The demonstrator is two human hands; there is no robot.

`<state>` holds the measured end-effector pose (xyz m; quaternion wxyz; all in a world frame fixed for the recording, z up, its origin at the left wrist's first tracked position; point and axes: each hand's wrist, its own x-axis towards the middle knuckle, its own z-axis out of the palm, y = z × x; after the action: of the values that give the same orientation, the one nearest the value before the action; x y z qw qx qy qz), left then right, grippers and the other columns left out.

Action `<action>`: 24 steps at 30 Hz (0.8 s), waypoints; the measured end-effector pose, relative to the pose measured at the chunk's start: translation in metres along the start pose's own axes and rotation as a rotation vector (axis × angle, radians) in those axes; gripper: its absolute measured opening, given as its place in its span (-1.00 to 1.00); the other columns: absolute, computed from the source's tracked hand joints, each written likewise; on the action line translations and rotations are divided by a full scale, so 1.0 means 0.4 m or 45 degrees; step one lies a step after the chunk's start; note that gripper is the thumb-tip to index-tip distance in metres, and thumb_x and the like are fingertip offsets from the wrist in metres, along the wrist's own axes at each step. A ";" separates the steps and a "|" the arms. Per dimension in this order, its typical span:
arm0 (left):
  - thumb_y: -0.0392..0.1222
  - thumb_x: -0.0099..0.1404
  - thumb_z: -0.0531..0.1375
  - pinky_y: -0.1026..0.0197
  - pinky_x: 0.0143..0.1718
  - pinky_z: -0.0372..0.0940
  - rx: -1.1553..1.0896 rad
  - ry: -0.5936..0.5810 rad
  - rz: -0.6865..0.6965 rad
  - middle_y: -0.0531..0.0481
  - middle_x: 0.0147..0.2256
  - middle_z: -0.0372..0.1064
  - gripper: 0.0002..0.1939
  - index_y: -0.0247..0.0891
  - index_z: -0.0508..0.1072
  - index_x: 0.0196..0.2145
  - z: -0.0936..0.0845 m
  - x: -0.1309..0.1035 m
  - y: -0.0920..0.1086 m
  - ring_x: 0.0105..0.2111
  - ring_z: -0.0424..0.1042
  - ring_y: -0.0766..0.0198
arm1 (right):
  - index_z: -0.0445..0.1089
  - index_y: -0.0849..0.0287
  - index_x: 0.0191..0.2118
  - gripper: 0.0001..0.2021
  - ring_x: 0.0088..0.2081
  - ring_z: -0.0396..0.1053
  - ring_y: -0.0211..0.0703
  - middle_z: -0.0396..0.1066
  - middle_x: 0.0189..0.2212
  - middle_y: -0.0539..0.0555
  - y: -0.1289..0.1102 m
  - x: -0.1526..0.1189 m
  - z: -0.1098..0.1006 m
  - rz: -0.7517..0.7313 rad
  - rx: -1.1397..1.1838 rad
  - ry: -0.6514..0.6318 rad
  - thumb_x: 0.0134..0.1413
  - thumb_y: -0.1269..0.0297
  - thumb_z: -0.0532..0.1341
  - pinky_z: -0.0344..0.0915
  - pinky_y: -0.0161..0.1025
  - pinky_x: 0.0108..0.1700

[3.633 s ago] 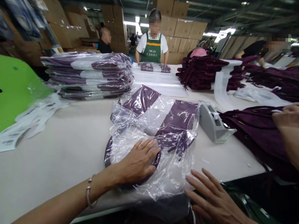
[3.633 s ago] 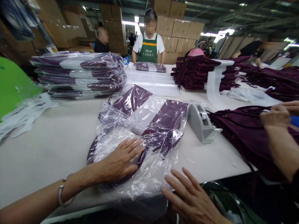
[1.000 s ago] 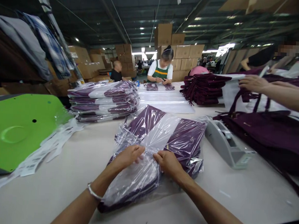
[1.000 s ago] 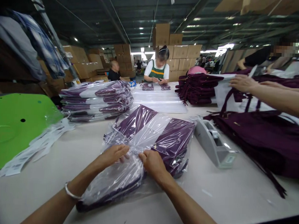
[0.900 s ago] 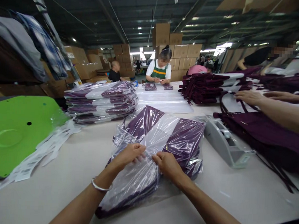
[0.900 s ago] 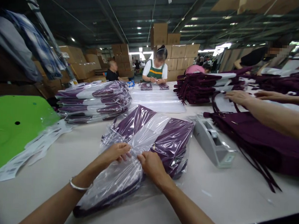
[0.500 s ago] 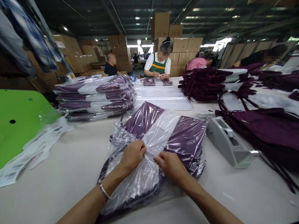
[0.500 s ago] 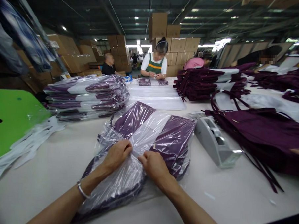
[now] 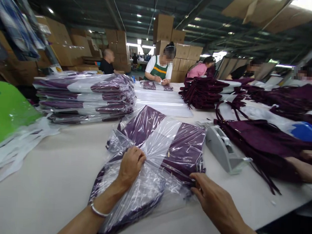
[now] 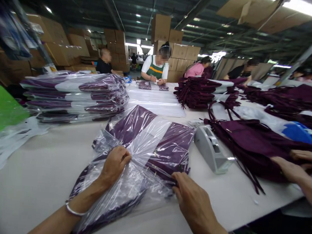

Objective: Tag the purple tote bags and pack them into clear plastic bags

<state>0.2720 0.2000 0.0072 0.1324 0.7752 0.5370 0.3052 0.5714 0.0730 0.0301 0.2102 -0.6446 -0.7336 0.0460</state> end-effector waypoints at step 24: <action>0.00 0.32 0.07 -0.31 0.33 -0.20 0.117 0.010 -0.049 -0.05 -0.03 0.56 -0.73 -0.12 0.49 -0.37 0.014 0.012 -0.043 0.20 0.31 -0.10 | 0.40 0.20 -0.53 -0.73 -0.46 0.31 -0.23 0.44 -0.53 0.07 0.407 0.159 -0.260 0.902 0.956 0.544 -0.27 0.09 0.33 0.24 -0.28 -0.37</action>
<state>0.2638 0.2118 -0.0046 0.1004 0.7688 0.5658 0.2805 0.7554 0.1400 0.0851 0.5412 -0.7276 -0.3465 0.2401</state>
